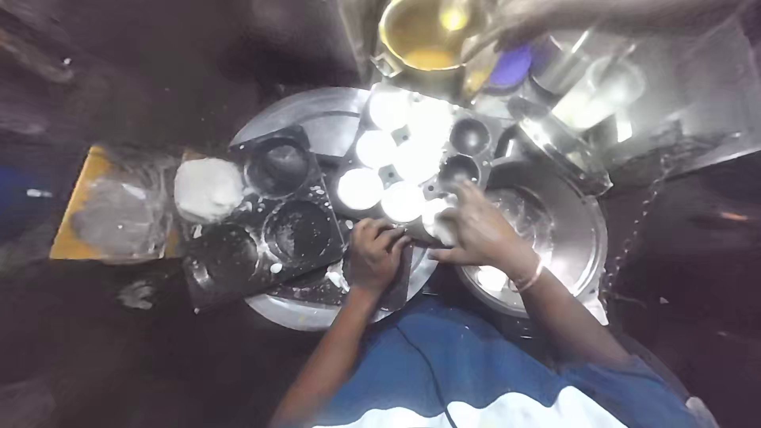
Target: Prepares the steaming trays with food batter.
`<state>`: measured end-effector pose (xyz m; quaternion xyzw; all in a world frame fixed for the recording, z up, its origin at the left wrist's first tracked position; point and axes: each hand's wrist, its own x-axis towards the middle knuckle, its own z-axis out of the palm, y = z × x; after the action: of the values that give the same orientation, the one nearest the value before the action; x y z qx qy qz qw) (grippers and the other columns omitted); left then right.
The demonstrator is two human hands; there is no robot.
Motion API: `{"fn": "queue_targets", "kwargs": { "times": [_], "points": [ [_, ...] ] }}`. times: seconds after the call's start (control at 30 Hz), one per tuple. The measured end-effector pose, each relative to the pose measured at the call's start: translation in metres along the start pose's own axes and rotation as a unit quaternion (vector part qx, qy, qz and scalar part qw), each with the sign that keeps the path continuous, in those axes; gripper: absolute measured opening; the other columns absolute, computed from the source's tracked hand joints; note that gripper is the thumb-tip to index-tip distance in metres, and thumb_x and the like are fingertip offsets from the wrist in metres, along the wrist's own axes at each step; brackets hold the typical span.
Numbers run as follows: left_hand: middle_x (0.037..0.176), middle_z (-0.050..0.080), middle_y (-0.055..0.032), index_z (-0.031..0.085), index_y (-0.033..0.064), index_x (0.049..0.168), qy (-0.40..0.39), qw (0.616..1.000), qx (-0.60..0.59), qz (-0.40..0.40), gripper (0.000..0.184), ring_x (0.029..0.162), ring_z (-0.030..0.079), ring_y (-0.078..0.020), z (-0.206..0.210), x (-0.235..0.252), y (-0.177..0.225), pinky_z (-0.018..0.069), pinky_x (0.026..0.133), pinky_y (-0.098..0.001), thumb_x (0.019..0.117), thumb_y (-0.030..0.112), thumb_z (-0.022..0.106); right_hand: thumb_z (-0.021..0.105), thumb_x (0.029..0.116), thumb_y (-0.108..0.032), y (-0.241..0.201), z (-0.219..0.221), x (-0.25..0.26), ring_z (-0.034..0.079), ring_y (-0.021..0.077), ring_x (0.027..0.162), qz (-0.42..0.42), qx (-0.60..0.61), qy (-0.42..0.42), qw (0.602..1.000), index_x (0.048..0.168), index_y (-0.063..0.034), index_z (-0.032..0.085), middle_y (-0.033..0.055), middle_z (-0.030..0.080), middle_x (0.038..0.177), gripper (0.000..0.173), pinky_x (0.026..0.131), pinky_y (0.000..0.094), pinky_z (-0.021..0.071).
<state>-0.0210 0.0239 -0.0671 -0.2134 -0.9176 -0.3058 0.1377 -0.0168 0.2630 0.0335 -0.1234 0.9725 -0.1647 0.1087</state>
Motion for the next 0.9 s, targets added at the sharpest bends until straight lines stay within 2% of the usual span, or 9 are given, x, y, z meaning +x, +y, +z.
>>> {"fn": "queue_targets", "kwargs": {
  "times": [0.07,0.17,0.27,0.33,0.47,0.63,0.73,0.8,0.9],
  "points": [
    [0.113,0.071,-0.007,0.078,0.0173,0.1,-0.016,1.0,0.017,0.013,0.034,0.126,0.056,-0.0323,-0.001,0.001,0.0,0.0419,0.109,-0.0516,0.0903,0.049,0.07,0.075,0.0682,-0.073,-0.009,-0.004,0.009,0.046,0.0381,0.139,0.007,-0.01,-0.049,0.999,0.111,-0.0177,0.073,0.0118,0.046,0.156,0.07,0.099,0.0626,0.0478],
    [0.116,0.071,-0.0126,0.076,0.0107,0.097,-0.03,0.999,0.034,0.014,0.044,0.13,0.055,-0.0356,-0.001,0.006,0.002,0.0372,0.112,-0.0571,0.0888,0.053,0.068,0.075,0.0854,-0.037,-0.021,0.022,0.003,0.054,0.0471,0.125,0.006,-0.012,0.004,1.0,0.14,-0.0175,0.059,0.0176,0.058,0.141,0.06,0.086,0.0717,0.0471],
    [0.116,0.071,-0.0126,0.075,0.0104,0.096,-0.033,0.998,0.056,0.01,0.051,0.129,0.057,-0.0322,0.002,0.006,0.0,0.0358,0.111,-0.0552,0.0913,0.059,0.062,0.061,0.0975,-0.026,-0.022,0.043,-0.013,0.063,0.0391,0.096,0.004,-0.022,0.108,0.994,0.12,-0.016,0.069,0.0117,0.067,0.1,0.026,0.074,0.0601,0.0505],
    [0.117,0.071,-0.0121,0.075,0.0112,0.097,-0.032,0.998,0.059,-0.002,0.051,0.13,0.056,-0.0309,0.004,0.003,-0.001,0.0333,0.113,-0.0532,0.0909,0.06,0.062,0.062,0.0965,-0.025,-0.014,0.034,-0.027,0.066,0.0348,0.091,-0.001,0.017,0.094,0.995,0.108,-0.0177,0.072,0.0087,0.068,0.095,0.016,0.07,0.0551,0.0529],
    [0.113,0.071,-0.011,0.075,0.012,0.095,-0.025,0.999,0.035,-0.006,0.047,0.127,0.057,-0.0315,0.002,0.002,0.001,0.0334,0.113,-0.0537,0.0907,0.057,0.065,0.081,0.0742,-0.035,0.036,-0.002,-0.081,0.065,0.0291,0.114,0.115,0.132,-0.068,0.982,0.13,-0.0227,0.067,0.0072,0.069,0.123,0.059,0.092,0.0552,0.0542],
    [0.11,0.072,-0.0006,0.077,0.0222,0.097,-0.022,1.0,0.007,-0.015,0.033,0.127,0.058,-0.0228,-0.004,0.001,-0.002,0.0361,0.114,-0.0496,0.0915,0.053,0.066,0.087,0.0749,-0.027,0.156,0.075,-0.126,0.062,0.0432,0.121,0.373,0.109,-0.126,0.913,0.141,-0.0132,0.059,0.0221,0.064,0.132,0.073,0.1,0.0671,0.0473],
    [0.116,0.071,-0.0034,0.078,0.0213,0.102,-0.041,0.998,-0.047,-0.007,0.025,0.131,0.056,-0.0241,-0.008,0.001,-0.009,0.0385,0.115,-0.0482,0.0947,0.043,0.068,0.089,0.0746,-0.038,0.186,0.101,-0.126,0.058,0.0447,0.125,0.37,0.081,-0.283,0.881,0.145,-0.0109,0.054,0.0248,0.061,0.135,0.083,0.103,0.0667,0.0454],
    [0.12,0.07,-0.0084,0.077,0.0173,0.106,-0.046,0.997,-0.069,-0.007,0.025,0.131,0.057,-0.0282,-0.015,0.001,-0.014,0.0444,0.113,-0.0469,0.0944,0.038,0.069,0.088,0.0772,-0.044,0.172,0.077,-0.109,0.06,0.0437,0.123,0.359,0.088,-0.324,0.871,0.143,-0.0127,0.059,0.0237,0.064,0.131,0.078,0.103,0.0656,0.046],
    [0.12,0.07,-0.0118,0.077,0.0127,0.103,-0.026,0.996,-0.087,-0.021,0.022,0.13,0.058,-0.0288,-0.019,-0.002,-0.021,0.0475,0.11,-0.0423,0.0923,0.031,0.073,0.072,0.0944,-0.04,0.108,-0.013,-0.056,0.067,0.0425,0.109,0.299,0.08,-0.182,0.933,0.125,-0.0102,0.07,0.0223,0.07,0.116,0.043,0.096,0.066,0.0495]
  ]
}}
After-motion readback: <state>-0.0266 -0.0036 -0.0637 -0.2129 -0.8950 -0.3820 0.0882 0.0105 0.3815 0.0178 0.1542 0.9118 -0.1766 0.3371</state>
